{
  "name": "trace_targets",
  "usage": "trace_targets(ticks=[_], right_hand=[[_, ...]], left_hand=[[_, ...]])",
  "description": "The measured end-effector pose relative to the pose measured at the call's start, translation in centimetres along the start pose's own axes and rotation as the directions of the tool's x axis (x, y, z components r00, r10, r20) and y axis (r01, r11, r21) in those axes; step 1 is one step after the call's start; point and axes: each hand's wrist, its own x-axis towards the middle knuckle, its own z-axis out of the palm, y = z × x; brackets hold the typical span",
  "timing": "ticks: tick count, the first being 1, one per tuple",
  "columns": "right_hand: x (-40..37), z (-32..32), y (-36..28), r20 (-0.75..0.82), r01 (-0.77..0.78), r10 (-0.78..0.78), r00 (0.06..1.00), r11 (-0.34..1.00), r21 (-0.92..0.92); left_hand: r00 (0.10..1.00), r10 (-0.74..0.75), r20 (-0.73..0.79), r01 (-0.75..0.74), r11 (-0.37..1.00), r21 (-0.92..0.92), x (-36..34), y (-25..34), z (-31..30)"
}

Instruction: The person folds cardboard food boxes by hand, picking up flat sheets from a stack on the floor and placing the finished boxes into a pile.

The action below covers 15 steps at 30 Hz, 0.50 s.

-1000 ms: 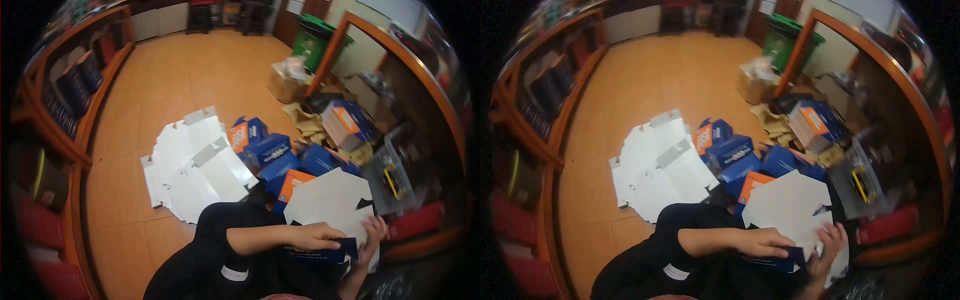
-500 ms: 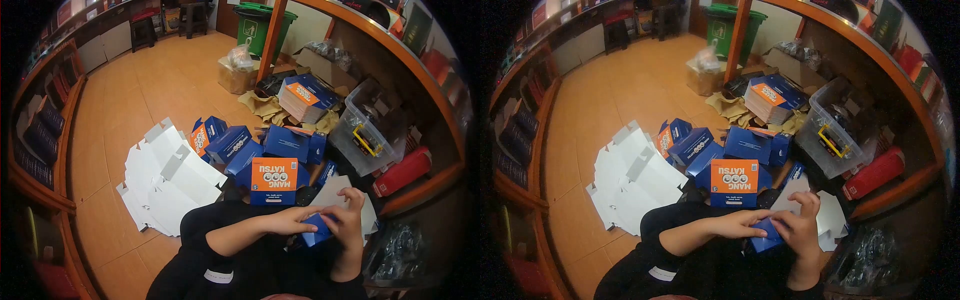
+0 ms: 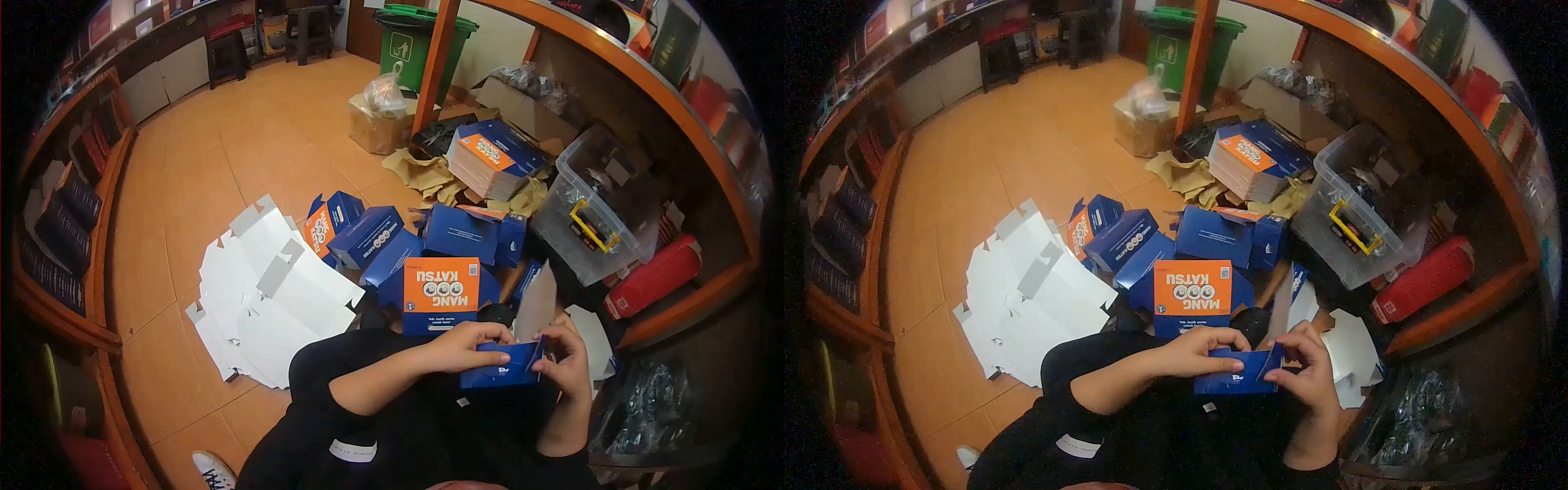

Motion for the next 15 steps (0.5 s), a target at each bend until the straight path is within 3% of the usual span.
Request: trace_targets(ticks=[3, 4, 6, 9, 11, 12, 15], right_hand=[[0.1, -1.3, 0.1, 0.224, 0.23, -0.179, 0.958, 0.947, -0.226], [0.4, 0.0, -2.6, 0.203, 0.144, -0.067, 0.977, 0.909, -0.391], [0.4, 0.6, -1.9, 0.104, 0.133, -0.099, 0.99, 0.899, -0.418], [0.1, 0.6, -0.2, -0.083, 0.112, -0.164, 0.983, 0.894, -0.434], [0.1, 0.6, 0.0, -0.203, 0.108, -0.238, 0.95, 0.859, -0.5], [0.1, 0.8, -0.4, -0.18, 0.086, -0.19, 0.965, 0.879, -0.469], [1.0, 0.8, -0.1, 0.181, 0.179, -0.109, 0.978, 0.88, -0.44]], left_hand=[[0.991, -0.134, -0.014, 0.134, 0.976, 0.174, 0.2, -0.4, 0.0], [0.996, -0.09, -0.023, 0.092, 0.986, 0.137, 0.2, -0.7, 0.2], [0.999, -0.003, -0.046, 0.006, 0.998, 0.065, 0.3, -1.4, 0.8], [0.99, -0.106, -0.095, 0.107, 0.994, 0.006, 0.4, -1.8, 0.8], [0.989, -0.042, -0.142, 0.05, 0.997, 0.051, 0.5, -1.9, 1.0], [0.986, -0.01, -0.164, 0.022, 0.997, 0.073, 0.5, -1.9, 1.1], [0.988, 0.071, -0.136, -0.058, 0.994, 0.097, 0.3, -1.8, 1.2]])
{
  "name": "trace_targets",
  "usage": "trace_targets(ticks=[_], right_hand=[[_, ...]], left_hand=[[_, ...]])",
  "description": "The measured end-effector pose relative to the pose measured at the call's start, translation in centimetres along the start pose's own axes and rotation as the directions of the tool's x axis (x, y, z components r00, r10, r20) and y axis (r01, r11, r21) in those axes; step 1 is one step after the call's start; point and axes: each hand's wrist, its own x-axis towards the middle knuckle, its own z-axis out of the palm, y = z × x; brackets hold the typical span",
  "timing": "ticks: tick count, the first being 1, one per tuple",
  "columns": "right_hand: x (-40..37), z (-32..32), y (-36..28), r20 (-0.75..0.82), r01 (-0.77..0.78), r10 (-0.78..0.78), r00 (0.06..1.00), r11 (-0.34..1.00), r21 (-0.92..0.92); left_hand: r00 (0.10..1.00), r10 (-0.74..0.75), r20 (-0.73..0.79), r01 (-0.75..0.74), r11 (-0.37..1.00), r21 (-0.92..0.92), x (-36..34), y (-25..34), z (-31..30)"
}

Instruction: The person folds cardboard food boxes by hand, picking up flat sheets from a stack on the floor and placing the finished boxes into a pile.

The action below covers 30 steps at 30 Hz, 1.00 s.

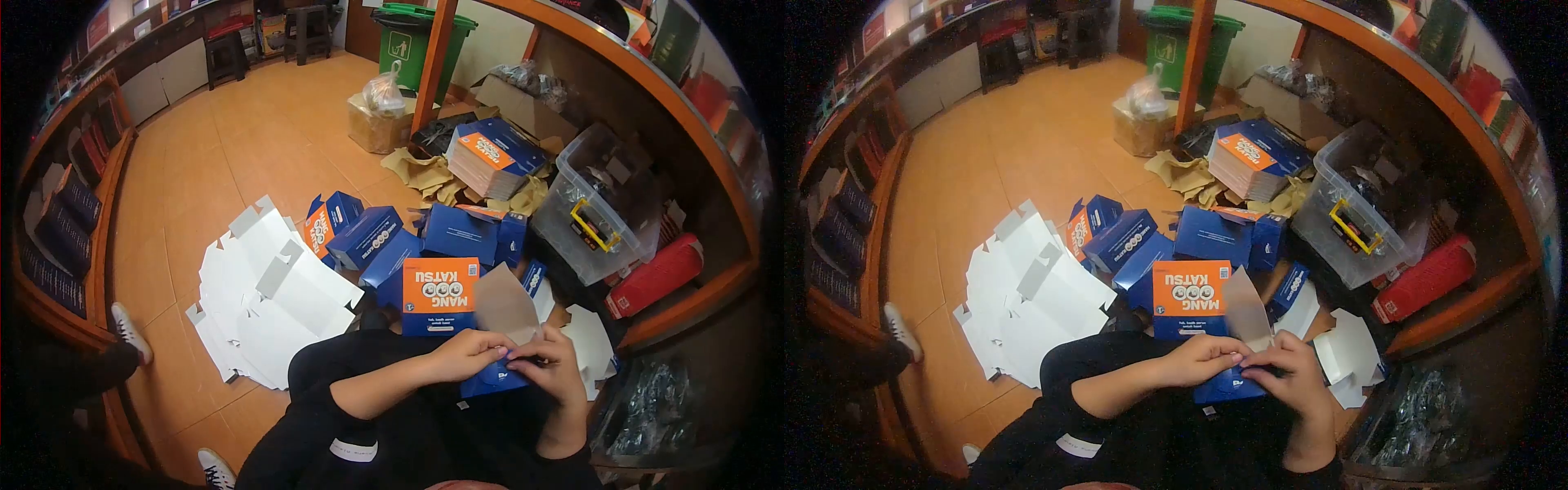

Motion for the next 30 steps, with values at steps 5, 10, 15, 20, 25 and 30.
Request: trace_targets(ticks=[5, 10, 15, 20, 25, 30], right_hand=[[0.6, -0.2, -1.9, 0.152, -0.008, 0.022, 0.988, 0.996, -0.094], [0.4, -0.8, -3.6, 0.246, -0.068, 0.078, 0.966, 0.996, -0.05], [0.0, -0.4, -3.2, -0.181, 0.137, -0.165, 0.97, 0.978, -0.158], [1.0, 2.4, -2.1, -0.113, 0.17, -0.223, 0.968, 0.918, -0.358], [1.2, 4.0, -1.5, -0.337, 0.167, -0.261, 0.905, 0.944, -0.284], [1.3, 2.9, -1.3, -0.264, 0.243, -0.311, 0.913, 0.935, -0.259]], left_hand=[[0.995, -0.048, 0.09, 0.057, 0.993, -0.103, 0.0, -1.8, -0.7], [0.98, -0.085, 0.178, 0.13, 0.956, -0.263, 0.0, -0.6, -1.0], [0.958, 0.001, -0.288, -0.134, 0.887, -0.443, 0.6, -0.9, -1.0], [0.921, -0.115, -0.373, -0.19, 0.703, -0.685, -0.4, 3.4, -0.5], [0.916, -0.034, -0.401, -0.181, 0.855, -0.486, -0.8, 2.3, -0.2], [0.914, 0.022, -0.405, -0.14, 0.954, -0.264, -0.5, 1.7, -1.1]])
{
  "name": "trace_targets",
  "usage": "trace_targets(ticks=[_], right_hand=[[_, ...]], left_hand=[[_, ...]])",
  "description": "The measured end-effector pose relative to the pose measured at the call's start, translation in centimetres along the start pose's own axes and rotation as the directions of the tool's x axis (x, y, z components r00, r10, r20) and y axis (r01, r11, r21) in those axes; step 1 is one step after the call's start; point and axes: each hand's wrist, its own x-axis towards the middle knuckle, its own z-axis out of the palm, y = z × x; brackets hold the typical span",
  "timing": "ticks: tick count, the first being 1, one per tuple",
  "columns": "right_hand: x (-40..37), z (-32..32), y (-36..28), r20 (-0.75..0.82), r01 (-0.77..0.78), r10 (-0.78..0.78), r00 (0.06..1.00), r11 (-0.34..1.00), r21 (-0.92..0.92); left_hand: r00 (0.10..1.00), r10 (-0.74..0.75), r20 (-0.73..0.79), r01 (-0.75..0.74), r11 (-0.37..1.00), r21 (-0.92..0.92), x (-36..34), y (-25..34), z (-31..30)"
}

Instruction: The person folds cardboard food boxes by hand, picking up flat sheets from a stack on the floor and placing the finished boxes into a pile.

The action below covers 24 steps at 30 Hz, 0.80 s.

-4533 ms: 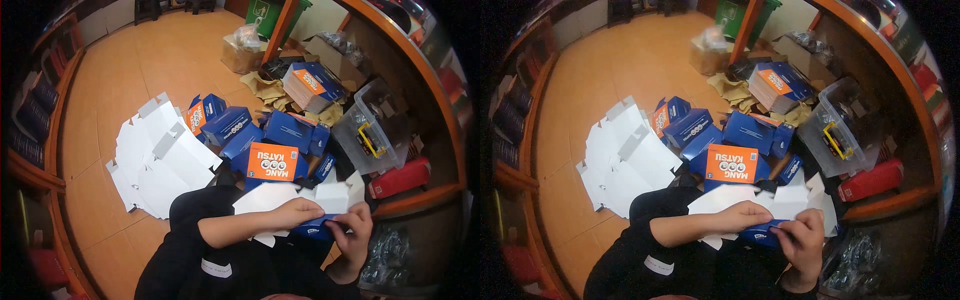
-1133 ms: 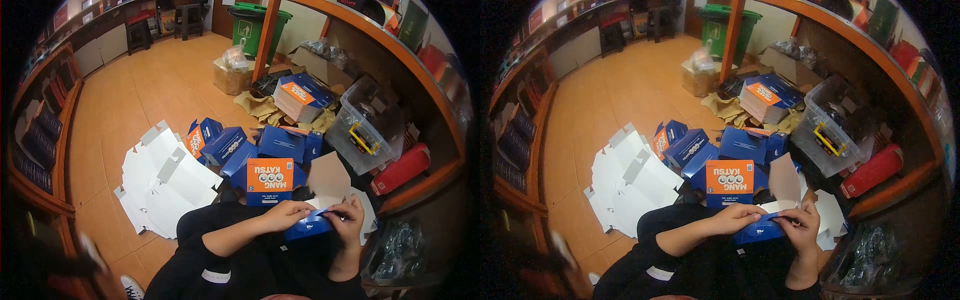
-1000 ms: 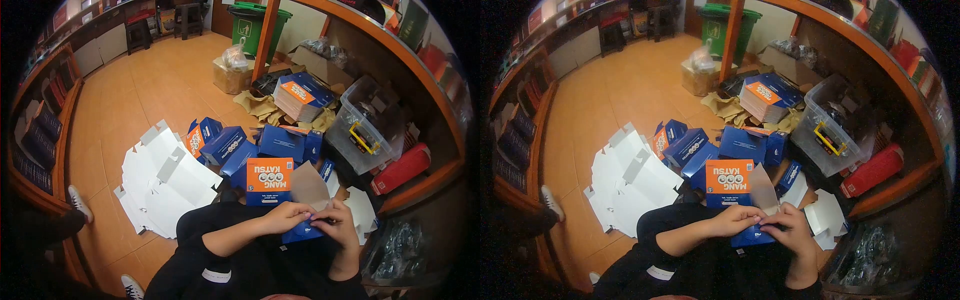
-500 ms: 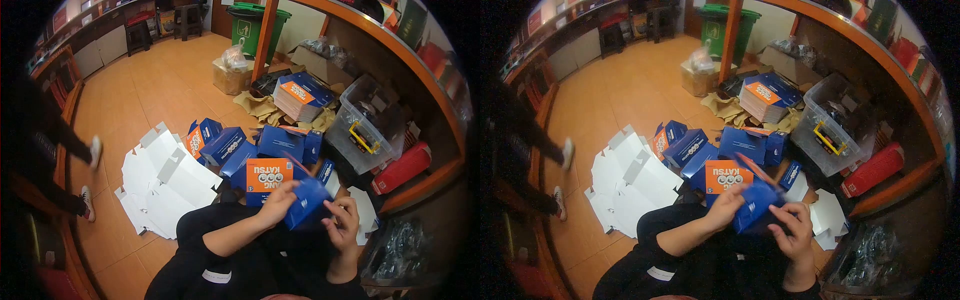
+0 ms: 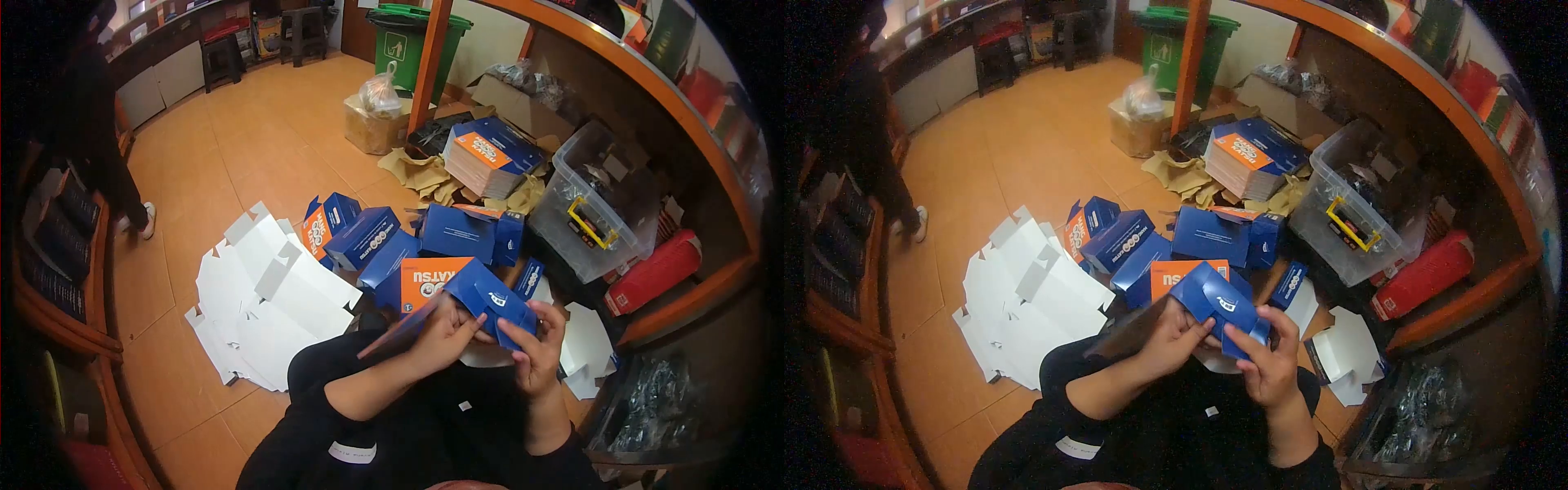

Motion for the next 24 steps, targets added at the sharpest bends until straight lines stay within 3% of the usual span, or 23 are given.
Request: trace_targets(ticks=[1, 3, 5, 6, 8, 9, 12, 14, 15, 16, 18, 20, 21, 22, 23, 24], right_hand=[[-0.1, 0.0, 0.0, 0.002, 0.005, -0.005, 1.0, 1.0, 0.008], [-0.3, 0.0, 0.0, 0.007, 0.011, -0.012, 1.0, 1.0, 0.024], [0.2, 0.6, -0.6, -0.005, -0.024, 0.024, 1.0, 0.986, -0.166], [0.4, 0.9, -0.9, -0.014, -0.043, 0.041, 0.999, 0.965, -0.258], [0.1, 1.5, -0.7, -0.059, -0.06, 0.045, 0.997, 0.96, -0.275], [-0.1, 1.8, -0.7, -0.08, -0.068, 0.047, 0.996, 0.959, -0.274], [-0.5, 1.1, -0.6, -0.06, 0.004, -0.02, 0.998, 0.965, -0.263], [-0.9, 0.8, -0.6, -0.047, 0.051, -0.065, 0.997, 0.969, -0.243], [-1.2, 0.8, -0.6, -0.052, 0.06, -0.074, 0.996, 0.971, -0.23], [-1.4, 0.8, -0.5, -0.054, 0.069, -0.083, 0.995, 0.974, -0.216], [-1.9, 1.0, -0.4, -0.071, 0.03, -0.046, 0.996, 0.978, -0.205], [-2.4, 0.8, -0.3, -0.093, -0.006, -0.016, 0.996, 0.973, -0.231], [-2.7, 0.4, -0.1, -0.107, -0.023, -0.005, 0.994, 0.965, -0.261], [-3.0, -0.2, 0.3, -0.12, -0.038, 0.003, 0.993, 0.956, -0.29], [-3.6, -1.0, 1.0, -0.152, -0.034, -0.023, 0.988, 0.932, -0.36], [-4.1, -1.9, 1.7, -0.23, -0.08, -0.004, 0.973, 0.932, -0.353]], left_hand=[[0.999, -0.012, 0.045, 0.014, 0.999, -0.036, 0.1, 0.7, -0.3], [0.999, 0.05, -0.003, -0.05, 0.997, -0.053, 0.0, 0.3, 0.4], [0.996, 0.087, -0.024, -0.088, 0.995, -0.037, -0.5, -1.1, 1.2], [0.999, 0.051, 0.002, -0.051, 0.999, -0.017, -0.7, -0.8, 1.4], [0.999, -0.018, 0.05, 0.017, 0.999, 0.029, -1.4, 0.5, 1.9], [0.985, -0.14, 0.097, 0.139, 0.99, 0.014, -1.3, 1.7, 2.0], [0.985, 0.033, 0.17, -0.036, 0.999, 0.012, -1.8, -1.1, -0.4], [0.985, 0.134, 0.114, -0.16, 0.951, 0.264, -2.3, 0.0, -1.4], [0.942, 0.326, 0.083, -0.298, 0.696, 0.653, -2.5, 0.6, -1.4], [0.857, 0.497, 0.138, -0.31, 0.284, 0.907, -2.7, 1.4, -1.2], [0.997, 0.073, 0.003, -0.031, 0.395, 0.918, -3.1, 3.4, 0.2], [0.971, -0.204, -0.128, 0.168, 0.195, 0.966, -1.9, 6.7, 2.8], [0.99, -0.14, -0.003, 0.067, 0.458, 0.886, -2.1, 5.7, 2.7], [0.99, -0.071, 0.124, -0.039, 0.705, 0.708, -2.2, 4.6, 2.7], [0.969, -0.002, 0.247, -0.121, 0.869, 0.48, -2.3, 3.5, 2.6], [0.958, -0.02, 0.285, 0.078, 0.978, -0.193, -2.8, 0.9, 3.0]])
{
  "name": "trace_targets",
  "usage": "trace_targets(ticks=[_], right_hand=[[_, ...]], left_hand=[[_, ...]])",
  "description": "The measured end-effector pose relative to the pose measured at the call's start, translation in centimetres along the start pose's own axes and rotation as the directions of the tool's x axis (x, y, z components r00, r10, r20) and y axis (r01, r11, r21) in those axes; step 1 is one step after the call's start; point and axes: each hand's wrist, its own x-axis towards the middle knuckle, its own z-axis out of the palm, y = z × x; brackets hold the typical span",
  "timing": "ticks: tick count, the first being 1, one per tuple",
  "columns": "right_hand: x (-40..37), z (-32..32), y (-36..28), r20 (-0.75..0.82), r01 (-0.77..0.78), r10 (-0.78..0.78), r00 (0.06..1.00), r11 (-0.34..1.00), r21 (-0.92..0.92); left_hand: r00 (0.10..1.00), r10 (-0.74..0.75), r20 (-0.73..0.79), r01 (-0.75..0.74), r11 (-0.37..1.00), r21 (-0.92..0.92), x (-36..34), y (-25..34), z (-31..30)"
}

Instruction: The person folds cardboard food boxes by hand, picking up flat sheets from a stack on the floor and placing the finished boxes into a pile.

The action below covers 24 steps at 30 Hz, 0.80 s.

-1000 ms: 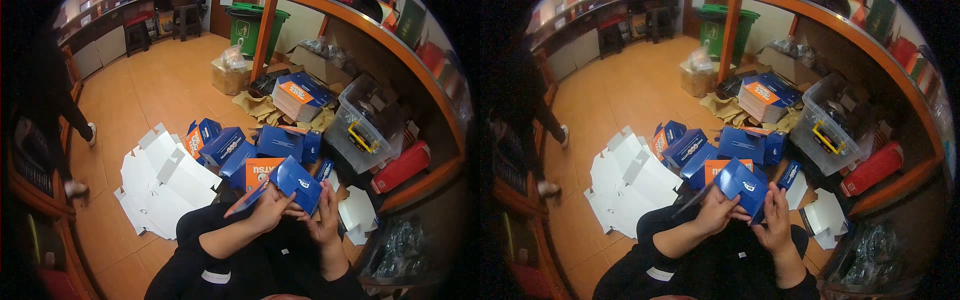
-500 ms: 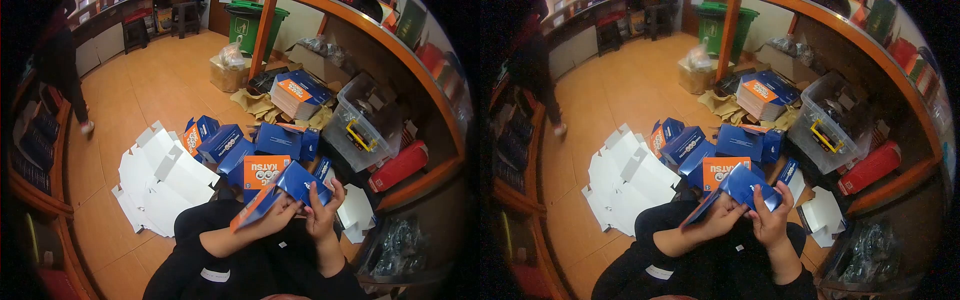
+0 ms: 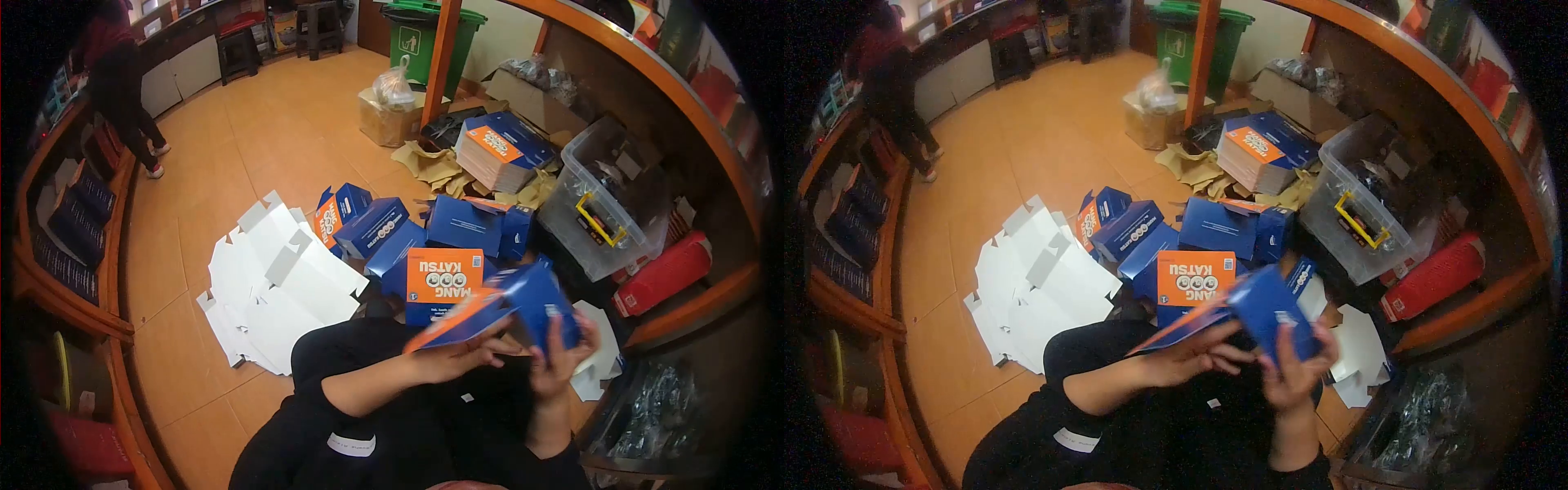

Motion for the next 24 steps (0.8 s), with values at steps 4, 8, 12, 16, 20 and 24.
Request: trace_targets(ticks=[4, 8, 12, 16, 20, 24], right_hand=[[0.0, -3.3, 3.4, -0.154, -0.077, 0.037, 0.987, 0.963, -0.259], [-1.3, -5.2, 5.8, -0.093, -0.211, 0.19, 0.977, 0.86, -0.465], [-1.3, -5.4, 6.1, 0.068, -0.259, 0.313, 0.947, 0.874, -0.411], [-0.8, -4.3, 5.5, 0.094, -0.277, 0.324, 0.941, 0.903, -0.329], [-0.4, -3.1, 4.9, 0.097, -0.273, 0.296, 0.95, 0.941, -0.2], [-0.6, -2.9, 4.7, 0.09, -0.248, 0.266, 0.96, 0.953, -0.172]], left_hand=[[0.869, -0.368, 0.332, 0.069, 0.754, 0.653, -0.6, 4.9, -3.9], [0.94, -0.087, -0.33, 0.302, 0.661, 0.687, -2.1, 5.4, -12.6], [0.725, -0.069, -0.685, 0.622, -0.359, 0.695, -4.9, 4.2, -23.3], [0.52, -0.184, -0.834, 0.585, -0.634, 0.505, -6.0, 1.3, -25.4], [0.466, -0.222, -0.856, 0.556, -0.679, 0.479, -5.3, -0.3, -26.9], [0.522, -0.233, -0.821, 0.529, -0.666, 0.526, -7.1, -0.8, -29.4]])
